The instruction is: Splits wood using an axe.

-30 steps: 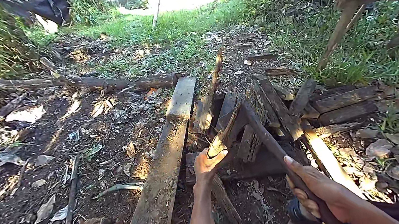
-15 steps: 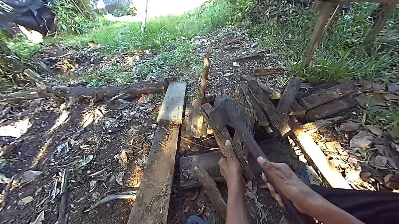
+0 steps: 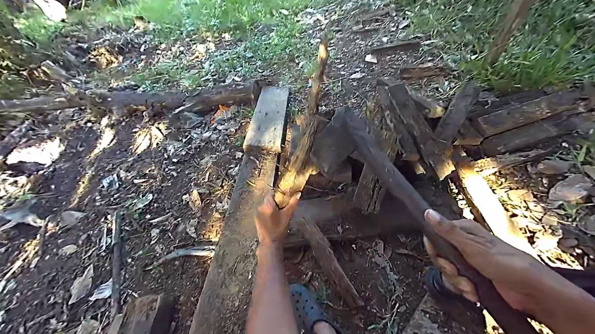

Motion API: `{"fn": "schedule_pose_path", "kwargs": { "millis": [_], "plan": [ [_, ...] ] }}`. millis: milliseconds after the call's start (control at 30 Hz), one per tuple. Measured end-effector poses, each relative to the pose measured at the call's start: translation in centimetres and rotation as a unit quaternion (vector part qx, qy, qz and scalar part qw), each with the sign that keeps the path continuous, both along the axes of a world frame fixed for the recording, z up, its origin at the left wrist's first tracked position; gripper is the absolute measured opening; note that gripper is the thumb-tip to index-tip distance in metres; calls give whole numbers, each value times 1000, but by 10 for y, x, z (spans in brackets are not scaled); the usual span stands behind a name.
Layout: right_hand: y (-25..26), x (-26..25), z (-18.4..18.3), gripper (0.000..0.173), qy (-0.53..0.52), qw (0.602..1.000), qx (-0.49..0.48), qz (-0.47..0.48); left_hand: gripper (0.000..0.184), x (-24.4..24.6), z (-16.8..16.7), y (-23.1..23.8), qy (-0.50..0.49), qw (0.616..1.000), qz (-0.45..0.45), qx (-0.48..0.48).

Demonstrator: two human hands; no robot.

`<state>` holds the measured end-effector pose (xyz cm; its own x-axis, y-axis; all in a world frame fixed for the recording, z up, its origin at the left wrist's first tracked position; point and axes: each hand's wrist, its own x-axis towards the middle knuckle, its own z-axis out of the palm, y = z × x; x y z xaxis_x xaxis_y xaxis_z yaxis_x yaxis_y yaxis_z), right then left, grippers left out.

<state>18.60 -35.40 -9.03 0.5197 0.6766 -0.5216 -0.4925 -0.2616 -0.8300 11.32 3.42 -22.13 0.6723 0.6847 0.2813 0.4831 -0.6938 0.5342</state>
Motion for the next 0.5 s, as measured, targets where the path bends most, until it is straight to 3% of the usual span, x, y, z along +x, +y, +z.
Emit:
{"fn": "schedule_pose_path", "kwargs": {
  "millis": [133, 267, 333, 400, 500],
  "plan": [
    [-9, 4, 1, 65, 23, 999, 15, 32, 67, -8, 24, 33, 74, 995, 3, 60],
    [-14, 5, 7, 62, 3, 999, 31, 40, 63, -17, 39, 78, 39, 990, -13, 135],
    [-23, 9, 16, 63, -22, 999, 45, 9, 71, -32, 40, 88, 72, 991, 93, 67],
    [-29, 17, 25, 67, -57, 995, 70, -52, 80, -45, 19, 87, 59, 979, 194, -23],
    [-29, 31, 34, 68, -117, 975, 101, -162, 78, -44, -33, 41, -70, 929, 271, -243]
  ]
}}
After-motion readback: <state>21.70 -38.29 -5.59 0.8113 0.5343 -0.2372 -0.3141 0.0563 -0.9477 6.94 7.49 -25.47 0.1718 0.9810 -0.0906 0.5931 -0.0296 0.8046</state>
